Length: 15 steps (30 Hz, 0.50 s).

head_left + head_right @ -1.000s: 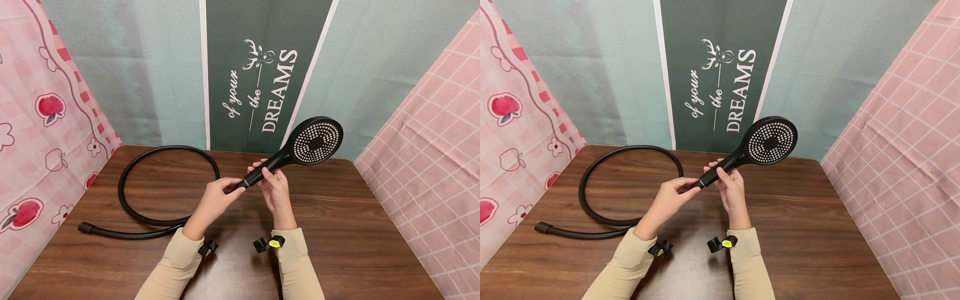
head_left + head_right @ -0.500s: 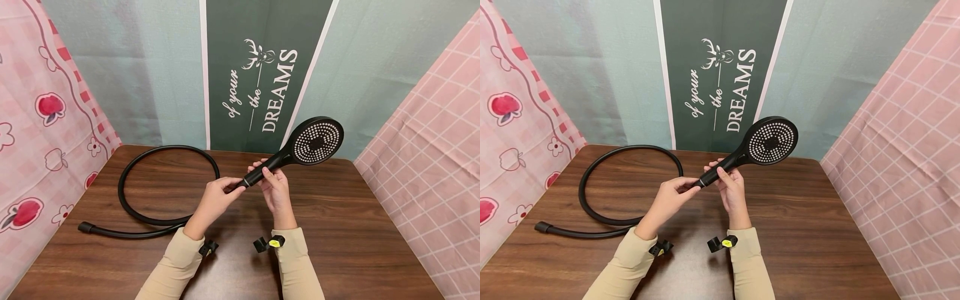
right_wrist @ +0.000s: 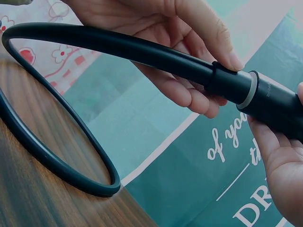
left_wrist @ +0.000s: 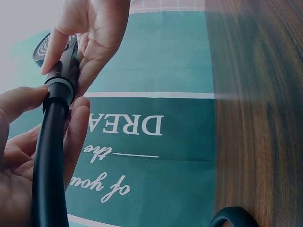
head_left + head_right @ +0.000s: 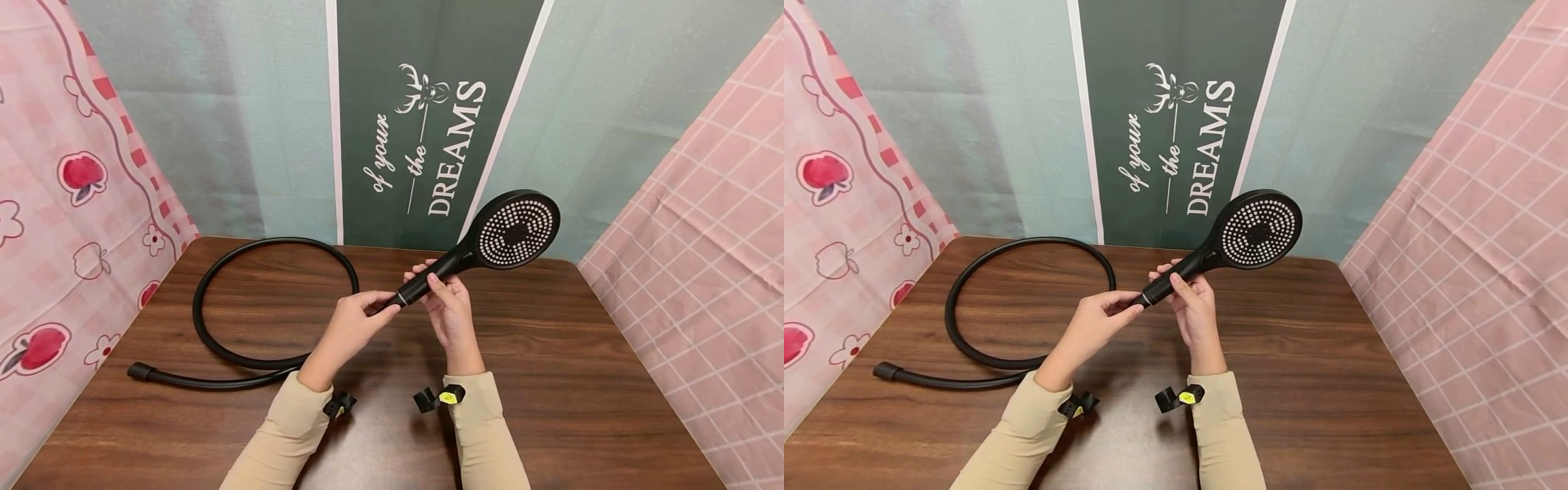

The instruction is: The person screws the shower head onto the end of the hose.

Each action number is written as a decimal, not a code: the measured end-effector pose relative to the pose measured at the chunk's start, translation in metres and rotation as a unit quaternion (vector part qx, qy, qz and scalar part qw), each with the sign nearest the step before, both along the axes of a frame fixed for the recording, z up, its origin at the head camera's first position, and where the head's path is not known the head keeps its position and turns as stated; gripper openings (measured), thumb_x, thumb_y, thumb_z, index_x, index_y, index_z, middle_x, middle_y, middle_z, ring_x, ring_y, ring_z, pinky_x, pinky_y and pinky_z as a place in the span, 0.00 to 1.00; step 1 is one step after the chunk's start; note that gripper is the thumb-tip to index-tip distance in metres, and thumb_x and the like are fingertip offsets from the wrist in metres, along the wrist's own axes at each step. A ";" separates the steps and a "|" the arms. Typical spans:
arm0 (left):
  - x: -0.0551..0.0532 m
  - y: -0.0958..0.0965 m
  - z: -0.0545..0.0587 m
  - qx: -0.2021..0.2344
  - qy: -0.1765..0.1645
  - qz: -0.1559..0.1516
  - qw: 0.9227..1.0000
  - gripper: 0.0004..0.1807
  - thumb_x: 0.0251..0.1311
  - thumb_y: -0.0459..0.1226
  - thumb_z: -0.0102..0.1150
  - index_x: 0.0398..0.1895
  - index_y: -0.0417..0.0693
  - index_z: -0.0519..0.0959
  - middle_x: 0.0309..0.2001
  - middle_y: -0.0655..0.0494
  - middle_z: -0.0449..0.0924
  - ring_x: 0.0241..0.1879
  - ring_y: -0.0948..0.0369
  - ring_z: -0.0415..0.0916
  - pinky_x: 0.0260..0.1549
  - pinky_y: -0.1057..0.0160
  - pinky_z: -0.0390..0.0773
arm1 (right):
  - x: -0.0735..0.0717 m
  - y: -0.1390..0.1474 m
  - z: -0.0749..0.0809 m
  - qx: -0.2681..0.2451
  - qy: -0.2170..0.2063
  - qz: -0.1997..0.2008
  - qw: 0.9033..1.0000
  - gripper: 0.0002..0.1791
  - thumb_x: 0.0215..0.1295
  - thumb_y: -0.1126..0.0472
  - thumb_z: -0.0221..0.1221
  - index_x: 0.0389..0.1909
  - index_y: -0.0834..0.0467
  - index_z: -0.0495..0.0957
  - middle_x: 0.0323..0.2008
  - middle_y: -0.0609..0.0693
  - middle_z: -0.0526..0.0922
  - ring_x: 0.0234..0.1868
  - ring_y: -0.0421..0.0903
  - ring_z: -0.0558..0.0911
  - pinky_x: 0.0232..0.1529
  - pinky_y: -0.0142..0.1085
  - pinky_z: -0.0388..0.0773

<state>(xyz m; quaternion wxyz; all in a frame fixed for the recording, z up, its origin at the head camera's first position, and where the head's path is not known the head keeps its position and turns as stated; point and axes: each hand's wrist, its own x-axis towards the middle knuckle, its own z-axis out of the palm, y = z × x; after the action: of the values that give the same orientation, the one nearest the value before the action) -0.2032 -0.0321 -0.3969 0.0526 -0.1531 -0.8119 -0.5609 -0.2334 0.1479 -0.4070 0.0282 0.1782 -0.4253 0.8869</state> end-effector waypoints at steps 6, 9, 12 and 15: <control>0.000 -0.001 0.001 -0.004 -0.003 -0.006 1.000 0.14 0.62 0.39 0.66 0.50 0.45 0.86 0.43 0.49 0.88 0.39 0.58 0.85 0.36 0.62 0.83 | 0.000 0.000 0.000 0.002 0.002 0.001 1.000 0.09 0.74 0.67 0.52 0.51 0.58 0.74 0.43 0.49 0.87 0.47 0.44 0.88 0.54 0.38 0.82; 0.000 -0.001 -0.001 -0.011 0.010 -0.007 1.000 0.14 0.62 0.39 0.66 0.50 0.44 0.85 0.43 0.49 0.88 0.39 0.58 0.85 0.36 0.62 0.83 | 0.000 0.000 0.000 0.003 0.003 0.000 1.000 0.09 0.74 0.67 0.52 0.51 0.58 0.74 0.43 0.48 0.87 0.47 0.44 0.88 0.55 0.38 0.82; 0.000 0.000 -0.002 -0.016 0.019 -0.007 1.000 0.15 0.63 0.39 0.66 0.50 0.44 0.85 0.43 0.49 0.88 0.39 0.58 0.85 0.37 0.62 0.83 | 0.000 0.001 0.000 0.003 0.002 -0.001 1.000 0.09 0.74 0.67 0.52 0.51 0.58 0.74 0.43 0.49 0.87 0.47 0.44 0.88 0.55 0.38 0.82; -0.001 0.000 -0.002 -0.014 0.024 -0.006 1.000 0.14 0.63 0.39 0.66 0.50 0.44 0.85 0.43 0.50 0.88 0.40 0.58 0.86 0.38 0.62 0.84 | 0.000 0.000 0.000 0.002 0.003 -0.001 1.000 0.09 0.74 0.67 0.52 0.51 0.58 0.74 0.43 0.49 0.87 0.47 0.44 0.88 0.55 0.38 0.82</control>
<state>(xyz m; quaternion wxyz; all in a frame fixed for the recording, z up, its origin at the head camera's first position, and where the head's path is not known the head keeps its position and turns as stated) -0.2037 -0.0324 -0.3992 0.0663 -0.1719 -0.8174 -0.5458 -0.2332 0.1483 -0.4071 0.0300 0.1800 -0.4273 0.8855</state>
